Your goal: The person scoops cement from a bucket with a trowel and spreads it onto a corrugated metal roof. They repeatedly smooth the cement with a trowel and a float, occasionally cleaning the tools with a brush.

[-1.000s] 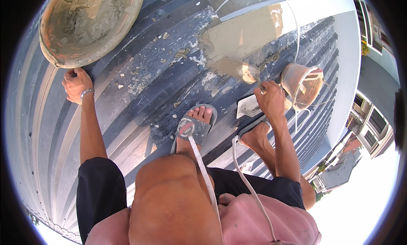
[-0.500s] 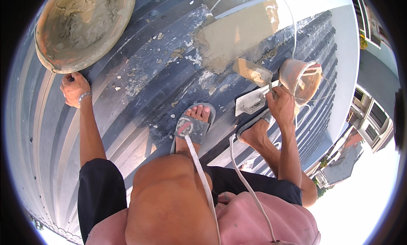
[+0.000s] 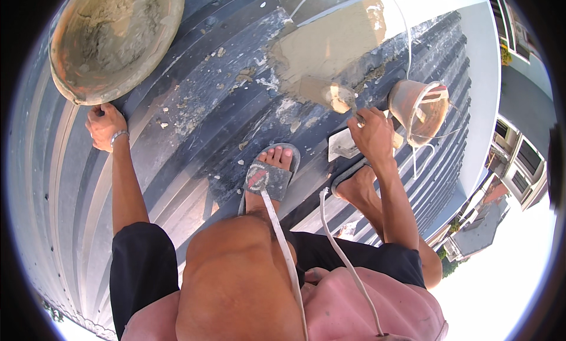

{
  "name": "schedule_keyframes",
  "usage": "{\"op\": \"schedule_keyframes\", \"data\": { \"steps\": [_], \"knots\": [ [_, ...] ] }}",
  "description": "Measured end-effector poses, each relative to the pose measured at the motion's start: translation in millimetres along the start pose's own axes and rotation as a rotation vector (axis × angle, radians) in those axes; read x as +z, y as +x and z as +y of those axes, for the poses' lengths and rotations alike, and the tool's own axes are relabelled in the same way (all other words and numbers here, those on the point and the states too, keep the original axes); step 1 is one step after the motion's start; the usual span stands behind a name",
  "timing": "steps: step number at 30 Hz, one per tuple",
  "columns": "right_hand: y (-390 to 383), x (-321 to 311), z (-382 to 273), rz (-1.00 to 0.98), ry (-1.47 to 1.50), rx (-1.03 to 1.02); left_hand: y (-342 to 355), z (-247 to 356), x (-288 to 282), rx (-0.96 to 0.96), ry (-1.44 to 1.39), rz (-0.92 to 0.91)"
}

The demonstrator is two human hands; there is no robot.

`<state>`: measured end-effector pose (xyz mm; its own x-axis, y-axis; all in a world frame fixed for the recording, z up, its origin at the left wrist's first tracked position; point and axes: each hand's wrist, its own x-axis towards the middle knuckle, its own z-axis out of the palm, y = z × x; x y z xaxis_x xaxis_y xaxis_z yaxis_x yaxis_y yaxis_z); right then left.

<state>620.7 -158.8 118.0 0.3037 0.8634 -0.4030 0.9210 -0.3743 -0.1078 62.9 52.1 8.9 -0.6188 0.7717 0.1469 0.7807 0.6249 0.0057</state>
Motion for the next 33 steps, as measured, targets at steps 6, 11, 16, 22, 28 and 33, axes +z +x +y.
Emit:
{"op": "schedule_keyframes", "data": {
  "steps": [6,11,16,22,28,33],
  "knots": [
    [1,-3,-2,-0.023,-0.032,0.038,0,-1,1,-0.002,-0.014,-0.005],
    [-9,-18,14,-0.013,0.008,0.125,-1,4,-3,-0.019,-0.022,-0.016],
    [-40,-19,39,-0.124,0.456,0.391,2,5,-4,-0.036,0.007,-0.031],
    [-79,17,-38,-0.349,2.016,1.089,1,8,-4,-0.023,-0.025,-0.042],
    [-74,63,-124,-0.229,2.386,1.075,5,5,1,-0.024,0.003,-0.017],
    [-46,97,-144,-0.092,2.299,1.122,5,8,0,-0.003,-0.010,-0.007]
  ]
}}
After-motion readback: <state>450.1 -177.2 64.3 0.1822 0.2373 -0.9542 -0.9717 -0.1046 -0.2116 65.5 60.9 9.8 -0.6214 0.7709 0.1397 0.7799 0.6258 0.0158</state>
